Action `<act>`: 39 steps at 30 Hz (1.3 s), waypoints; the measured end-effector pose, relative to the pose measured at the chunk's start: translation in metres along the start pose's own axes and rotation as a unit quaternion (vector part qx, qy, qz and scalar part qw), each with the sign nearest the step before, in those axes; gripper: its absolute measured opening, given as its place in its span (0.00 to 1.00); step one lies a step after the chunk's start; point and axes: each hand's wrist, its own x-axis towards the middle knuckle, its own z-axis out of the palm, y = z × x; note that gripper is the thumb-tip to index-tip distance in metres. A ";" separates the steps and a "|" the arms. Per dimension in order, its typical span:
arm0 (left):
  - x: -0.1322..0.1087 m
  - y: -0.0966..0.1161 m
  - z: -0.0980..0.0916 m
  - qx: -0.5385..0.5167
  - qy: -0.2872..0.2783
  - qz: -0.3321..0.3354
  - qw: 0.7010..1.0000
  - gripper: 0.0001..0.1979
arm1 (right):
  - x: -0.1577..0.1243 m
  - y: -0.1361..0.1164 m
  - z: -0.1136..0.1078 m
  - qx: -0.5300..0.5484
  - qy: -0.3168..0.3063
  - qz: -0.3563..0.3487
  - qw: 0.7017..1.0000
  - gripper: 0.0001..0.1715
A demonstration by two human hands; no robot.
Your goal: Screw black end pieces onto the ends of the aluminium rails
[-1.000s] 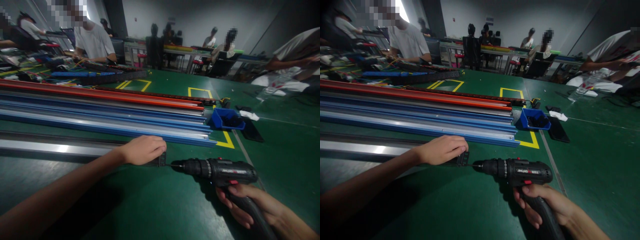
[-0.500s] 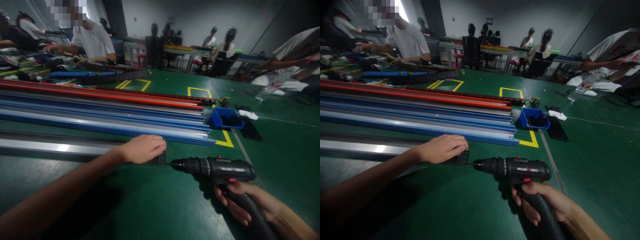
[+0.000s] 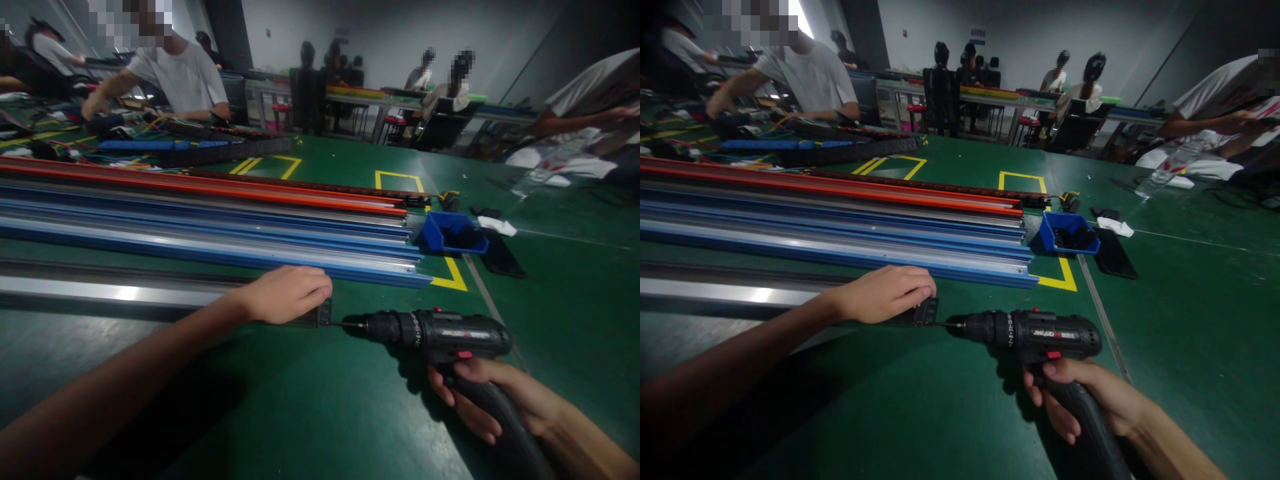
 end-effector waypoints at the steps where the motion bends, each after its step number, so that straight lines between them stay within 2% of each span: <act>1: 0.000 0.000 0.000 0.001 0.000 0.000 1.000 0.18 | 0.000 0.000 0.001 -0.001 0.001 0.000 1.000 0.20; 12: 0.001 -0.001 0.001 0.002 -0.006 -0.001 1.000 0.18 | -0.001 -0.002 -0.001 -0.002 0.007 0.019 1.000 0.20; 39: 0.001 0.000 0.000 0.007 -0.006 -0.001 1.000 0.18 | -0.001 0.002 0.000 0.006 0.013 0.004 1.000 0.18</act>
